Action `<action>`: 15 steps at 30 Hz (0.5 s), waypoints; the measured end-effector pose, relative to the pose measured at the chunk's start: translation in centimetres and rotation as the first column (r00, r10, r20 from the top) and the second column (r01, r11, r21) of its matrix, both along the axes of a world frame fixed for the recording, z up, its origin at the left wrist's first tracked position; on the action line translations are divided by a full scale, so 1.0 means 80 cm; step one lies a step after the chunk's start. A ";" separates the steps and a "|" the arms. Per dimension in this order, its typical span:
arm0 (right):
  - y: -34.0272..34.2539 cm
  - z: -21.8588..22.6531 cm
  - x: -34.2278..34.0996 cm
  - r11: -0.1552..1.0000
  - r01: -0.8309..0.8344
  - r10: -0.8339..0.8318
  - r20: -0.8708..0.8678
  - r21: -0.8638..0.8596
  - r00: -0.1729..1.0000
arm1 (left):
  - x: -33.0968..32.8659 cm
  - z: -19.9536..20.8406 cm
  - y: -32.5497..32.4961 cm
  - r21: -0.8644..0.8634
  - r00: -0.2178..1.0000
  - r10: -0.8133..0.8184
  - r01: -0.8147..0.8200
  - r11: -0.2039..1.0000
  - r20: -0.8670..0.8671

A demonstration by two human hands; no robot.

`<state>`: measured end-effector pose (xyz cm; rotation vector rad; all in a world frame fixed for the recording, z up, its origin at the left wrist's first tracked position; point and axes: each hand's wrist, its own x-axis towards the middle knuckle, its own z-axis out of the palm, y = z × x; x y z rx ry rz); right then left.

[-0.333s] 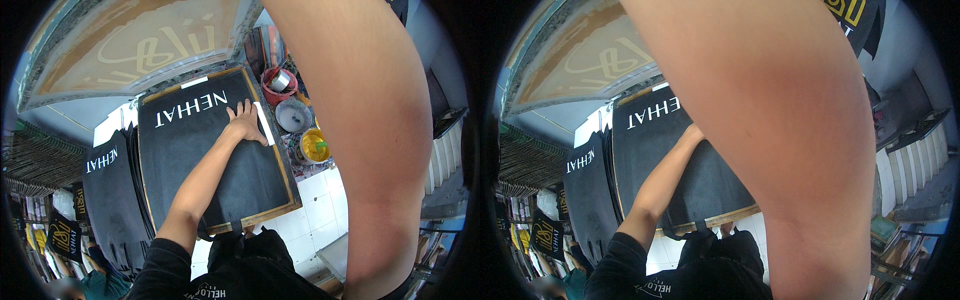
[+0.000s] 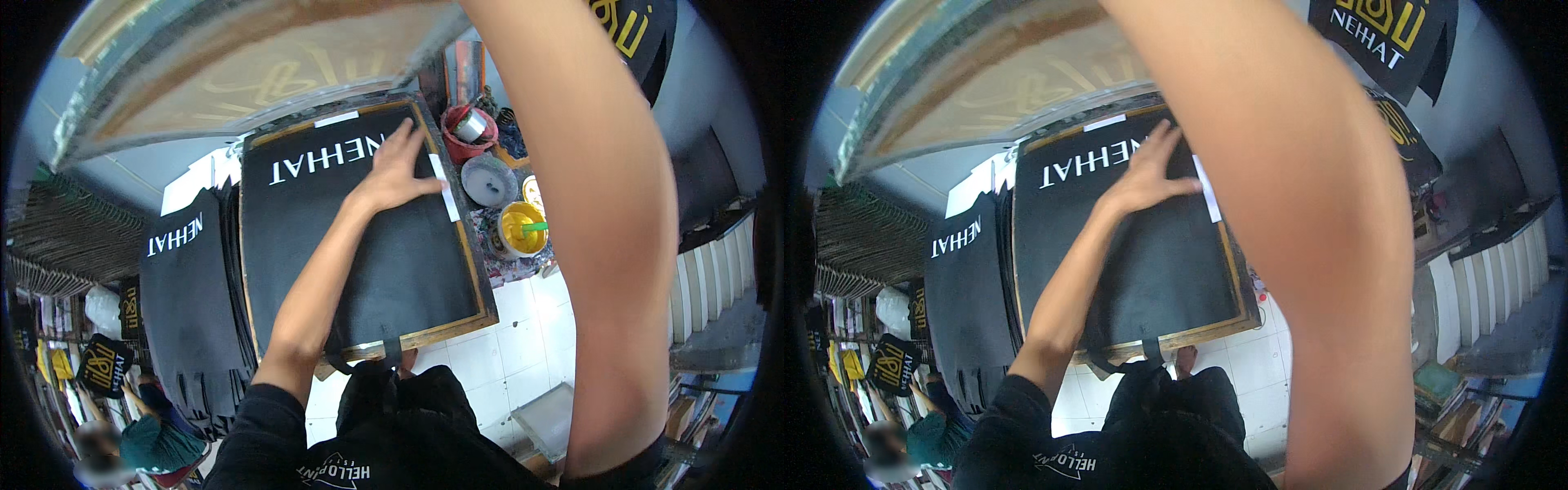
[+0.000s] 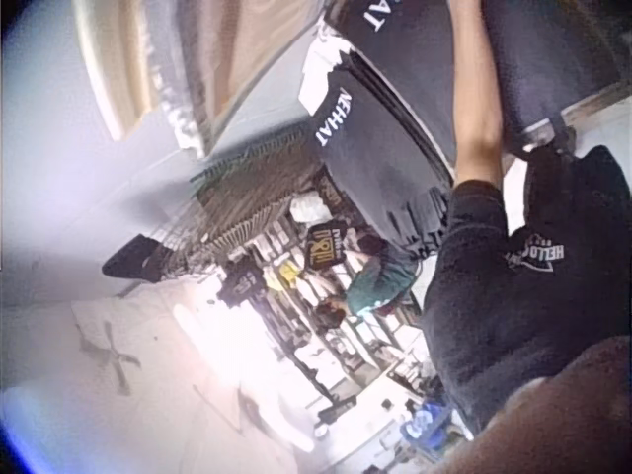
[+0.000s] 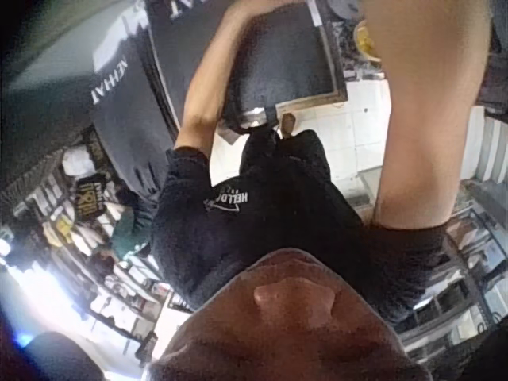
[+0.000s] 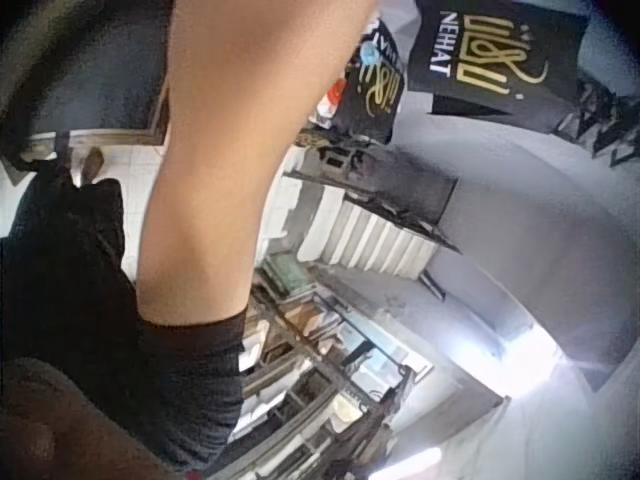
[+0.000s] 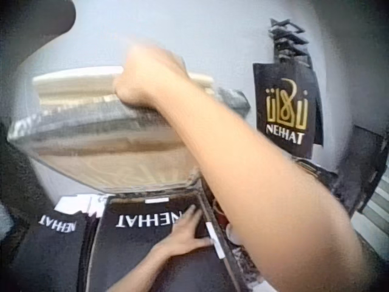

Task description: The person performs screen printing on black bags by placing each bag onto a flat board, lowering a screen frame, and using a squeegee to spread gold ink across the stencil.

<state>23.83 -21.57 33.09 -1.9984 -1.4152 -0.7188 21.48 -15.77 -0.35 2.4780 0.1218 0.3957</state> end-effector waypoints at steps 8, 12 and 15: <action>-0.123 -0.196 -0.111 0.999 -0.033 0.033 -0.007 0.012 0.999 | -0.360 0.053 -0.040 -0.836 0.835 0.376 0.168 0.522 0.402; -0.165 -0.335 -0.140 0.984 -0.105 0.090 -0.101 -0.147 0.991 | -0.427 -0.033 -0.111 -0.982 0.898 0.428 -0.160 0.098 -0.103; -0.168 -0.399 -0.159 0.947 -0.136 0.128 -0.047 -0.292 0.991 | -0.437 -0.082 -0.137 -0.964 0.848 0.459 -0.240 -0.112 -0.264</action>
